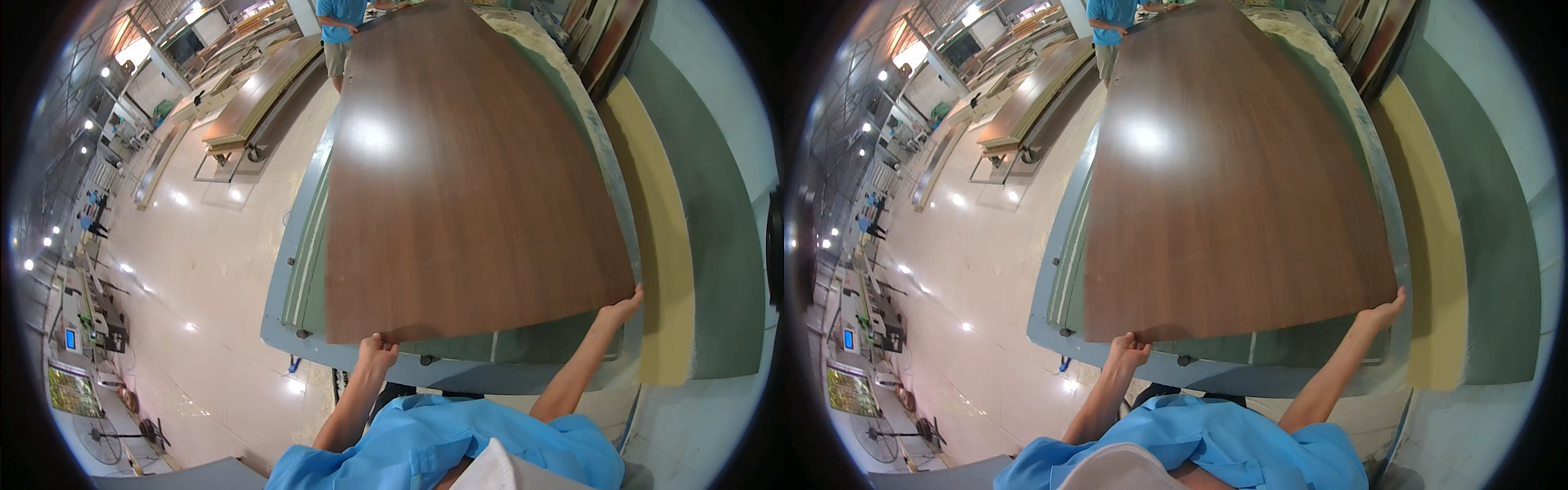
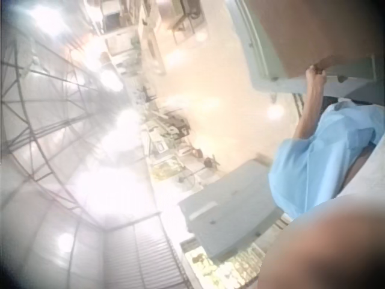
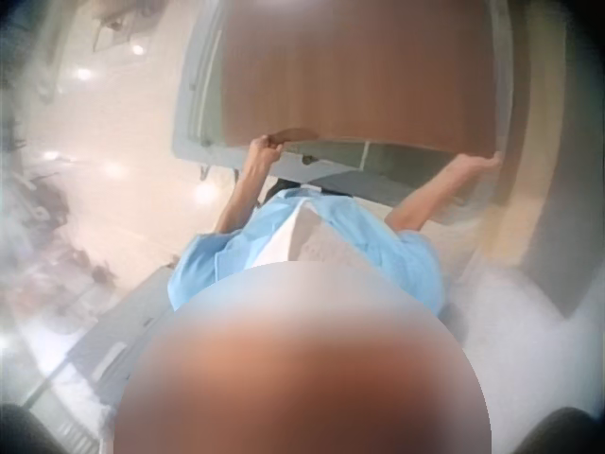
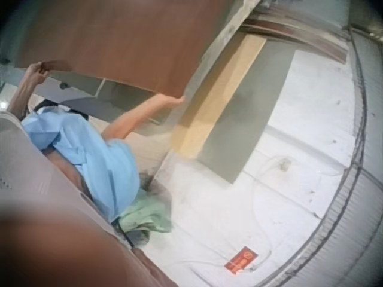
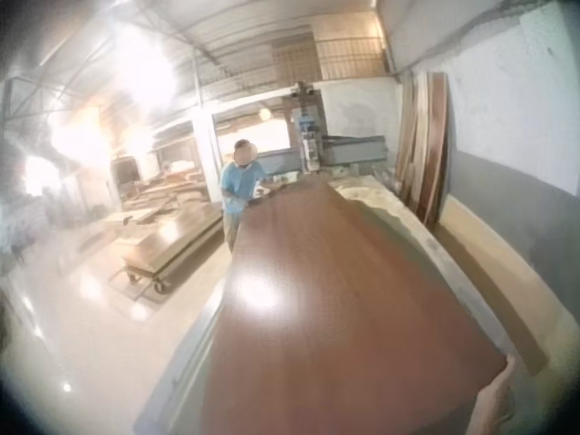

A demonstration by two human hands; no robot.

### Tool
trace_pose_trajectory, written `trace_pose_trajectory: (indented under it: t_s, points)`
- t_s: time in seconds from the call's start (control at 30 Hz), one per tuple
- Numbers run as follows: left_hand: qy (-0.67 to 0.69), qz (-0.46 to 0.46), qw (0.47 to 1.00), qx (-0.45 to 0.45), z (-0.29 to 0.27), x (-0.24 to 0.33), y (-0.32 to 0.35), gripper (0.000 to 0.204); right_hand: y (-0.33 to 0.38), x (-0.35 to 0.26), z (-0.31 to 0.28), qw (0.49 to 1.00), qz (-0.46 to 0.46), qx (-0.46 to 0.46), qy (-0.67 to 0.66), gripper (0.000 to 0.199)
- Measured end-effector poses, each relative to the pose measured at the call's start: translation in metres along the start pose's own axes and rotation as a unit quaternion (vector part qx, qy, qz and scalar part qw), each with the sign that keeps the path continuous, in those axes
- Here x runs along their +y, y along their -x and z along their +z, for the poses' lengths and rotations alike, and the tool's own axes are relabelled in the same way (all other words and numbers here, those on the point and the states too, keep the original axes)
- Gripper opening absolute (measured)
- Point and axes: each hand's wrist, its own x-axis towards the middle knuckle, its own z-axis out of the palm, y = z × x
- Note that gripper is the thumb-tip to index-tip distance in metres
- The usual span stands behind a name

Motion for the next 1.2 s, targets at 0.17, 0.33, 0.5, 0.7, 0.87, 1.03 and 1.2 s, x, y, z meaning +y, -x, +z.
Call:
trace_pose_trajectory:
  t_s: [0.17, 0.33, 0.5, 0.7, 0.87, 1.03, 1.2]
  points:
    - [0.010, 0.085, 0.996, -0.003, 0.003, 0.050, 0.045, 0.019, 0.027, 0.045, -0.022, 0.996, 0.066, 0.051, -0.014, 0.065]
    - [0.031, 0.120, 0.992, -0.029, 0.009, 0.093, 0.069, 0.021, 0.047, 0.073, -0.032, 0.988, 0.121, 0.100, -0.003, 0.065]
    - [0.029, 0.118, 0.992, -0.043, 0.022, 0.112, 0.078, 0.021, 0.048, 0.104, -0.047, 0.982, 0.152, 0.114, -0.003, 0.065]
    - [0.048, 0.093, 0.994, -0.040, 0.034, 0.122, 0.084, 0.018, 0.048, 0.130, -0.062, 0.980, 0.156, 0.121, -0.013, 0.064]
    - [0.034, 0.078, 0.995, -0.041, 0.034, 0.128, 0.078, 0.016, 0.050, 0.144, -0.069, 0.978, 0.152, 0.141, -0.006, 0.063]
    - [0.061, 0.051, 0.996, -0.036, 0.040, 0.127, 0.085, 0.018, 0.053, 0.158, -0.082, 0.979, 0.176, 0.096, 0.036, 0.064]
    - [0.017, 0.075, 0.996, -0.047, 0.046, 0.129, 0.101, 0.034, 0.062, 0.159, -0.103, 0.966, 0.198, 0.058, 0.156, 0.072]
